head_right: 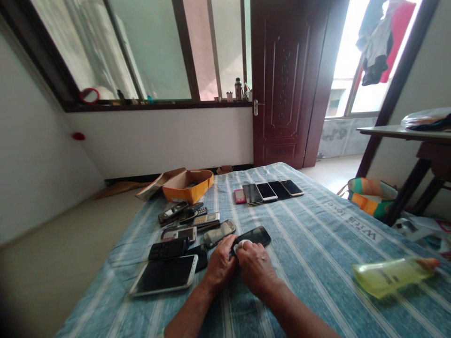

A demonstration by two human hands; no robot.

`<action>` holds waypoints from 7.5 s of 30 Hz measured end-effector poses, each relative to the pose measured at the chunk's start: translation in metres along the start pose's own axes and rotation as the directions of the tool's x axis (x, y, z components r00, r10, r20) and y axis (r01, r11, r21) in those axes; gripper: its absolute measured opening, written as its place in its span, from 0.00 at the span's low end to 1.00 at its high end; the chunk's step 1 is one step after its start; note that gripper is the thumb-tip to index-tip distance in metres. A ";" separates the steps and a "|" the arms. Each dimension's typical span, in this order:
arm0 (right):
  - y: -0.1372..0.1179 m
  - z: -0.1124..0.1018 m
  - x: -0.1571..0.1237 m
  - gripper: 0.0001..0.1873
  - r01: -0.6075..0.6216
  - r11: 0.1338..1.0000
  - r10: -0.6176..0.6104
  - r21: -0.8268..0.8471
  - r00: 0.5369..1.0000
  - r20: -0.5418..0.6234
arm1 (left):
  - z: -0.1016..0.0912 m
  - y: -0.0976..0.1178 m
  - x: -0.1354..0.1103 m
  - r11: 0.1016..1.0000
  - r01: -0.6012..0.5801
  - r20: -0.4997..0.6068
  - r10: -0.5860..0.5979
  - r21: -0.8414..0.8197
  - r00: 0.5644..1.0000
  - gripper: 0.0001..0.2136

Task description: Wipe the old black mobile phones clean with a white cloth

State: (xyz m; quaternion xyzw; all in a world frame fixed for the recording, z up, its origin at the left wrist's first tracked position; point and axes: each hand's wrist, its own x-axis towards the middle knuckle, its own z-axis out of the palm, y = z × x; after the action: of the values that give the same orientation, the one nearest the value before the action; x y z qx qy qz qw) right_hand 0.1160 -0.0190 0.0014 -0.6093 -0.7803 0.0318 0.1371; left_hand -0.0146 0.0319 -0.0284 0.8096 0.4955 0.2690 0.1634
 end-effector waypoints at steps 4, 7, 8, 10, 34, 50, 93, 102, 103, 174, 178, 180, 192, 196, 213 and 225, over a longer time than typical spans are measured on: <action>0.002 -0.002 0.000 0.14 0.018 0.999 -0.019 0.028 1.000 0.014 | 0.002 -0.003 0.000 1.000 -0.009 -0.022 0.009 -0.009 1.000 0.27; 0.014 -0.010 0.004 0.15 -0.093 0.994 0.095 -0.058 0.995 0.034 | 0.006 -0.006 0.000 1.000 -0.014 -0.030 0.014 -0.001 0.999 0.29; 0.019 -0.012 0.005 0.16 -0.140 0.986 0.143 -0.088 0.989 0.029 | 0.007 -0.007 0.000 1.000 -0.020 -0.033 0.020 -0.001 0.999 0.29; 0.028 -0.016 0.007 0.17 -0.207 0.969 0.211 -0.133 0.977 0.014 | 0.009 -0.008 0.000 0.999 -0.031 -0.044 0.030 -0.008 0.999 0.30; 0.034 0.005 0.011 0.15 -0.136 0.985 0.125 -0.110 0.987 -0.101 | 0.005 -0.001 0.000 1.000 -0.024 -0.029 0.025 0.014 0.999 0.29; 0.029 0.010 0.024 0.15 0.041 0.997 -0.032 0.072 0.993 -0.116 | 0.006 -0.006 -0.001 0.998 -0.055 -0.052 0.053 -0.035 0.997 0.30; 0.006 0.006 0.005 0.17 0.070 0.986 -0.067 0.152 0.997 -0.029 | 0.006 -0.003 -0.001 0.998 -0.043 -0.051 0.042 -0.037 0.998 0.28; 0.017 0.006 0.023 0.16 0.055 0.989 -0.049 0.134 0.998 -0.047 | 0.005 -0.003 -0.001 0.995 -0.070 -0.077 0.064 -0.065 0.995 0.30; 0.020 0.006 0.025 0.16 0.027 0.993 -0.022 0.116 0.998 -0.050 | 0.006 -0.004 -0.001 0.996 -0.066 -0.077 0.061 -0.060 0.995 0.30; 0.031 0.010 0.022 0.16 -0.025 0.998 0.031 0.059 0.993 -0.115 | 0.009 -0.003 -0.001 0.997 -0.056 -0.089 0.051 -0.053 0.995 0.29; 0.016 0.014 0.023 0.15 0.162 0.975 -0.144 0.153 0.982 -0.121 | 0.007 -0.003 -0.001 0.992 -0.087 -0.107 0.077 -0.093 0.991 0.28; 0.014 0.012 0.022 0.15 0.171 0.971 -0.155 0.166 0.982 -0.109 | 0.006 -0.003 -0.001 0.992 -0.084 -0.108 0.074 -0.096 0.991 0.29; 0.077 0.000 0.022 0.19 -0.285 0.951 0.296 0.121 0.952 -0.083 | 0.010 -0.003 -0.001 0.998 -0.021 -0.094 0.016 -0.056 0.995 0.29; 0.087 0.001 0.023 0.21 -0.325 0.932 0.341 0.163 0.936 -0.083 | 0.008 0.002 -0.002 0.999 -0.029 -0.116 0.028 -0.012 0.993 0.25; 0.081 0.004 0.023 0.20 -0.301 0.938 0.322 0.173 0.941 -0.105 | -0.002 0.022 -0.005 0.989 0.090 -0.095 -0.079 0.114 0.992 0.27; 0.038 0.011 0.028 0.17 0.087 0.992 -0.067 0.087 0.975 -0.212 | 0.007 0.018 -0.005 0.999 0.030 -0.184 -0.026 0.017 0.983 0.32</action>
State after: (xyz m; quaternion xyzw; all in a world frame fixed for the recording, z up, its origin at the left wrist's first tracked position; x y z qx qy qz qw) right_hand 0.1433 0.0189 -0.0122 -0.5714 -0.7822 -0.0001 0.2483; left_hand 0.0005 0.0196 -0.0260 0.7759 0.5224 0.3353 0.1126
